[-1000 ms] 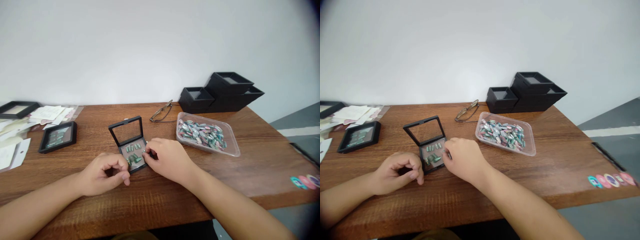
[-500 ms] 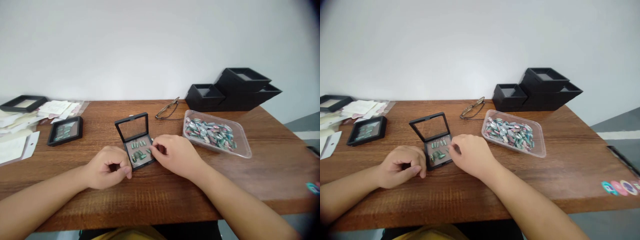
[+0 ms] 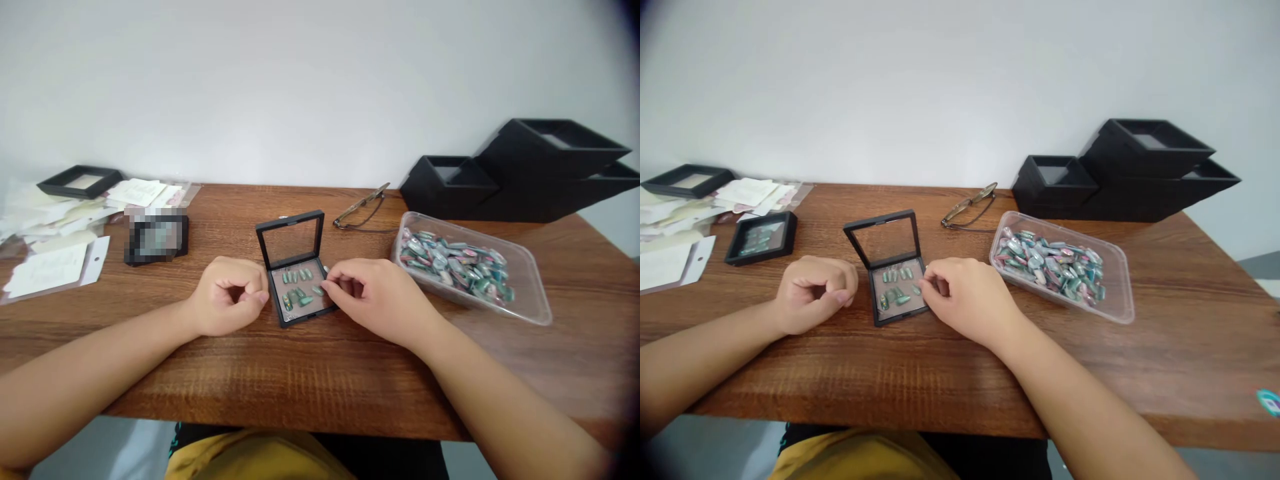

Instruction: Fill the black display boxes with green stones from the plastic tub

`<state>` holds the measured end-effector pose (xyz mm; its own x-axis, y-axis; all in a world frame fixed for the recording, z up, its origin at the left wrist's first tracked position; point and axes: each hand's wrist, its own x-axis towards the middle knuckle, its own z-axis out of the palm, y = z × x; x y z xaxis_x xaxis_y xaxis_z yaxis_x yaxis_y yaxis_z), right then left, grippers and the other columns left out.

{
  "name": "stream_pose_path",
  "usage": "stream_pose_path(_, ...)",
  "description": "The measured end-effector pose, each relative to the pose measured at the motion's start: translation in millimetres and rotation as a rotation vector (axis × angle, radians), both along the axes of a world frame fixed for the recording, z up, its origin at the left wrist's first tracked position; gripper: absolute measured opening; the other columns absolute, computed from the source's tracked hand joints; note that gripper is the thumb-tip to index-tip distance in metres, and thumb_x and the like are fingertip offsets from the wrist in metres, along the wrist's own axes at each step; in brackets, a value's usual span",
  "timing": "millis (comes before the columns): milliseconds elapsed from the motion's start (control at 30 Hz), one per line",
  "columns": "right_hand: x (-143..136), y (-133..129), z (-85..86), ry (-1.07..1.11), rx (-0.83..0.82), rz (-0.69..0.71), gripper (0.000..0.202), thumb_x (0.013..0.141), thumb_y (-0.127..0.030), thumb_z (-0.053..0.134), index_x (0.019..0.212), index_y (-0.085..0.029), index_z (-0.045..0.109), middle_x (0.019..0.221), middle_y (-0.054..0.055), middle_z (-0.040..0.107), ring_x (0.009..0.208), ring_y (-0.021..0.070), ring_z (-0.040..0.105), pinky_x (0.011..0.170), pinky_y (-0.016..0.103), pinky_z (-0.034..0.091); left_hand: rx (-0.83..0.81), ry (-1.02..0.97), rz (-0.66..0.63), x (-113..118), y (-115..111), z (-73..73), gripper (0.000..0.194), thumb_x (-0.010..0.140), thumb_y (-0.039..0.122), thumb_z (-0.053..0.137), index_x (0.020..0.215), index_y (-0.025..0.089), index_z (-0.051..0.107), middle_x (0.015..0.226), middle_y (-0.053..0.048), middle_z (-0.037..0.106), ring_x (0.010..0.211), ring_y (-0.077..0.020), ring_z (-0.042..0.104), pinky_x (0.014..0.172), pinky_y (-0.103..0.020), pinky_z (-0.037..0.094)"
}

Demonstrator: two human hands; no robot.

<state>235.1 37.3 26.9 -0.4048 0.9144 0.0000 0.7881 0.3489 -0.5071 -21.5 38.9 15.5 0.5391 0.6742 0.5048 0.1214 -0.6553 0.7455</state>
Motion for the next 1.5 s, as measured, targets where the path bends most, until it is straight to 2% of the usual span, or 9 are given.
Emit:
stream_pose_path(133, 2, 0, -0.9, 0.016, 0.014, 0.041, 0.013, 0.089, -0.032, 0.062, 0.089, -0.025, 0.073, 0.067, -0.004, 0.066, 0.062, 0.0122, 0.057, 0.060, 0.027, 0.035, 0.010, -0.002, -0.005, 1, -1, -1.2, 0.036, 0.083, 0.006, 0.058, 0.056, 0.018, 0.036, 0.053, 0.002, 0.053, 0.048, -0.0076, 0.047, 0.049, -0.020, 0.037)
stream_pose_path(267, 1, -2, -3.6, 0.021, 0.039, 0.096, 0.016, 0.090, -0.035, 0.062, 0.099, -0.028, 0.074, 0.068, -0.005, 0.066, 0.060, 0.0114, 0.055, 0.058, 0.027, 0.034, 0.003, -0.016, -0.025, 3, -1, -0.9, 0.037, 0.081, 0.005, 0.059, 0.056, 0.017, 0.036, 0.054, 0.003, 0.051, 0.050, -0.0066, 0.044, 0.050, -0.020, 0.035)
stream_pose_path(433, -1, -3, -7.2, 0.003, 0.043, 0.124, 0.016, 0.090, -0.034, 0.063, 0.098, -0.029, 0.075, 0.067, -0.005, 0.065, 0.058, 0.0109, 0.054, 0.057, 0.026, 0.034, -0.009, -0.028, -0.047, 5, -3, -0.4, 0.038, 0.080, 0.003, 0.061, 0.055, 0.017, 0.035, 0.056, 0.003, 0.050, 0.051, -0.0053, 0.043, 0.050, -0.019, 0.034)
stream_pose_path(700, 0, -2, -6.2, -0.011, 0.087, 0.092, 0.015, 0.091, -0.034, 0.062, 0.095, -0.026, 0.074, 0.067, -0.004, 0.065, 0.060, 0.0119, 0.056, 0.059, 0.027, 0.036, -0.018, -0.029, -0.059, 6, -3, -0.8, 0.038, 0.080, 0.003, 0.061, 0.056, 0.017, 0.035, 0.055, 0.004, 0.048, 0.050, -0.0053, 0.042, 0.050, -0.019, 0.033)
stream_pose_path(900, -1, -5, -9.7, 0.025, 0.075, 0.243, 0.018, 0.092, -0.035, 0.063, 0.104, -0.028, 0.075, 0.071, -0.004, 0.067, 0.061, 0.0112, 0.056, 0.060, 0.027, 0.036, -0.005, -0.023, -0.067, 8, -4, 0.1, 0.038, 0.082, 0.004, 0.060, 0.057, 0.017, 0.034, 0.054, 0.004, 0.047, 0.050, -0.0054, 0.043, 0.050, -0.019, 0.034)
stream_pose_path(1300, -5, -3, -9.7, 0.002, 0.076, 0.284, 0.017, 0.095, -0.030, 0.060, 0.094, -0.025, 0.076, 0.074, -0.001, 0.071, 0.064, 0.0120, 0.060, 0.063, 0.026, 0.039, -0.021, -0.013, -0.088, 9, -4, 0.7, 0.039, 0.082, 0.004, 0.059, 0.056, 0.018, 0.033, 0.053, 0.004, 0.047, 0.049, -0.0058, 0.042, 0.050, -0.020, 0.034)
stream_pose_path(1500, 1, -2, -9.2, 0.043, 0.158, 0.277, 0.017, 0.096, -0.028, 0.060, 0.099, -0.025, 0.076, 0.086, 0.000, 0.076, 0.070, 0.0126, 0.065, 0.066, 0.026, 0.044, -0.017, 0.002, -0.074, 8, -4, -0.6, 0.040, 0.083, 0.007, 0.059, 0.055, 0.019, 0.034, 0.052, 0.004, 0.047, 0.048, -0.0066, 0.040, 0.049, -0.021, 0.034)
